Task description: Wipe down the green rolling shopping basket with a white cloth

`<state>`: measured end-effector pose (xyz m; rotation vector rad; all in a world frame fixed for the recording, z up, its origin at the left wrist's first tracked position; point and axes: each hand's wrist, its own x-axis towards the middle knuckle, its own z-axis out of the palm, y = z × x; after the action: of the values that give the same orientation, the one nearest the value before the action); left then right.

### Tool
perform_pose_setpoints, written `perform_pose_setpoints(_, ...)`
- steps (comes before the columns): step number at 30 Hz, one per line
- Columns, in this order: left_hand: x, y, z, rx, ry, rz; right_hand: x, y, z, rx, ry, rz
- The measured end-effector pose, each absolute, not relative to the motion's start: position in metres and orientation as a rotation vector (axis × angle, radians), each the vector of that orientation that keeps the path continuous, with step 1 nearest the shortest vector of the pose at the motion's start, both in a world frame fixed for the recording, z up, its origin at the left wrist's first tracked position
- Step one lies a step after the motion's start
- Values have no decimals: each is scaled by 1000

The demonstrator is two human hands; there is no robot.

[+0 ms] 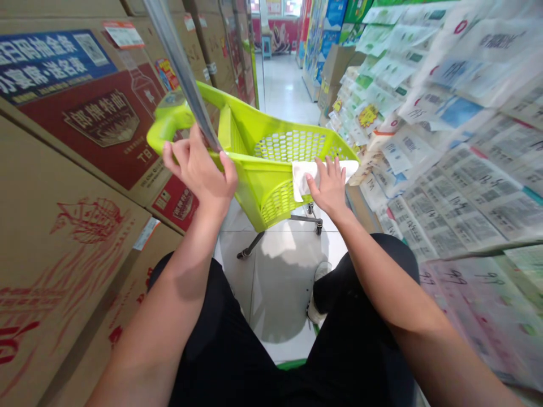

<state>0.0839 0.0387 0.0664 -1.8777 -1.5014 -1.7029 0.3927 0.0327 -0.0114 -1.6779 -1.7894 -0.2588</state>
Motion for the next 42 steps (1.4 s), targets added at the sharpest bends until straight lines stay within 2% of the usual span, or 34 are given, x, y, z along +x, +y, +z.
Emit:
perform_pose_setpoints(6,95,38,58,-1788,-1473,-1794,328,14,7,-1437,-2023,-166)
perform_pose_setpoints(12,88,30,64,-1769,-1433,-1734,281,6,28,-1215,-2089,-97)
perform_pose_setpoints(19,38,28,72,-2096,-1408,-1570,310,30,18,-1314,-1960,-126)
perform_pose_setpoints(27,12,36,73,-1928,-1313,-1644,355,45,4,-1360,-1852,-87)
perform_pose_setpoints(31,23,40,67,-1799,-1247,-1734,357,42,10,-1222,-1611,191)
perform_pose_setpoints(37,46,27,64,-1739,-1261,-1717,344,37,53,-1060,-1012,861)
perform_pose_setpoints(40,53,18,64,-1763,-1268,-1673,333,33,77,-997,-1051,1227)
perform_pose_setpoints(42,56,12,64,-1789,-1257,-1643,328,28,90,-975,-1241,1217)
